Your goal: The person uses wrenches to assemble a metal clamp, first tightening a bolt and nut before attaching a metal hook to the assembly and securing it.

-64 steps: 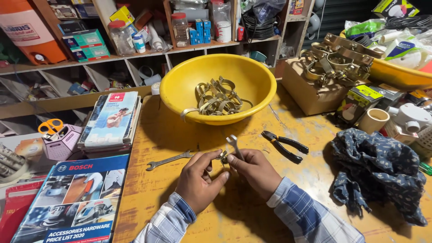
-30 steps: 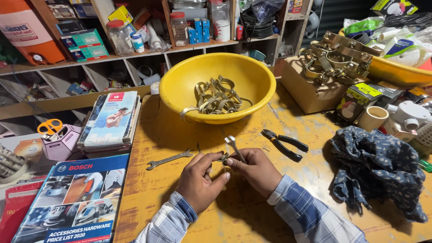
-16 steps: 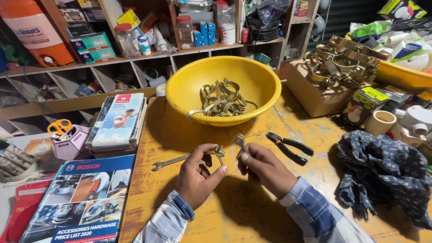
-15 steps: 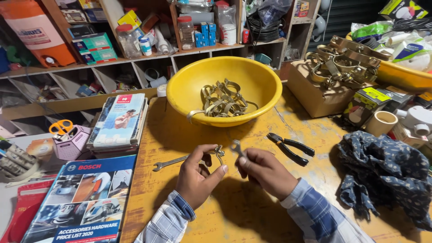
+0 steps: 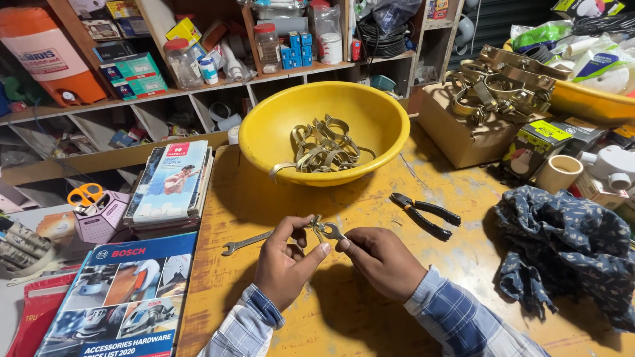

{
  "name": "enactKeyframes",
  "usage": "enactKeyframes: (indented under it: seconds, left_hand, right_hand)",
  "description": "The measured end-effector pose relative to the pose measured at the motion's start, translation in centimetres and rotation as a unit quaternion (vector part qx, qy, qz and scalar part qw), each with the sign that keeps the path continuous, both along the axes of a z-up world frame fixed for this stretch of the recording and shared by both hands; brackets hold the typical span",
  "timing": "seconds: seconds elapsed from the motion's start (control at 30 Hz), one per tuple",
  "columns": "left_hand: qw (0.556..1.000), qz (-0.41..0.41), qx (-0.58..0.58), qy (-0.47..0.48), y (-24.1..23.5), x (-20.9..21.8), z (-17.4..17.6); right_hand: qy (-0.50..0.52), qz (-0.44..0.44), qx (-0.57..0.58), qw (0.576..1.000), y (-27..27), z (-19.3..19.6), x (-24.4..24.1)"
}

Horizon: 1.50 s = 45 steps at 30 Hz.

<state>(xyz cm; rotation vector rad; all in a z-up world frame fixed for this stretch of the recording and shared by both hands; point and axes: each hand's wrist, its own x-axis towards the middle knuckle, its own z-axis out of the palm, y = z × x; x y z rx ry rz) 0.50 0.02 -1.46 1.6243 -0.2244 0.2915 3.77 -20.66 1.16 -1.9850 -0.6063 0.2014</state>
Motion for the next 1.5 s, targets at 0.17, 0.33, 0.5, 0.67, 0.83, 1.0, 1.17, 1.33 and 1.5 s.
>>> enactKeyframes:
  seconds: [0.17,0.33,0.5,0.67,0.83,1.0,1.17,1.33,1.5]
  left_hand:
    - [0.999,0.012,0.004,0.03,-0.5,-0.3,0.5]
    - [1.0,0.005,-0.008,0.012,-0.5,-0.1,0.1]
    - [0.999,0.023,0.028,0.013,-0.5,-0.2,0.6]
    - [0.999,0.022,0.034,0.034,-0.4,-0.2,0.3]
    - [0.996,0.035,0.046,0.061,-0.5,-0.3,0.8]
    - [0.958,0.173,0.227,-0.022,0.2,-0.5,2.4]
    - [0.936,0.111,0.333,0.019,-0.7,-1.5,3.0]
    - [0.915,0.073,0.395,0.042,-1.2,-2.2,2.5]
    - [0.899,0.055,0.432,0.049,-1.4,-2.2,1.7]
  right_hand:
    - [0.062,0.015,0.056,0.996,0.1,-1.3,0.3]
    - [0.098,0.028,0.094,0.99,0.4,-1.1,0.1]
    - [-0.113,-0.07,-0.043,0.99,0.8,-0.1,-1.1]
    - [-0.335,-0.136,-0.096,0.927,0.8,1.0,-1.8]
    - [-0.335,-0.146,-0.121,0.923,0.0,0.9,-1.1]
    - [-0.291,-0.172,-0.089,0.937,-1.4,-0.7,0.9]
    - [-0.149,-0.188,-0.053,0.969,-1.3,0.1,1.3]
    - [-0.101,-0.191,-0.09,0.972,-0.9,-0.4,1.2]
    - [-0.126,-0.185,-0.09,0.97,-1.0,-1.0,1.7]
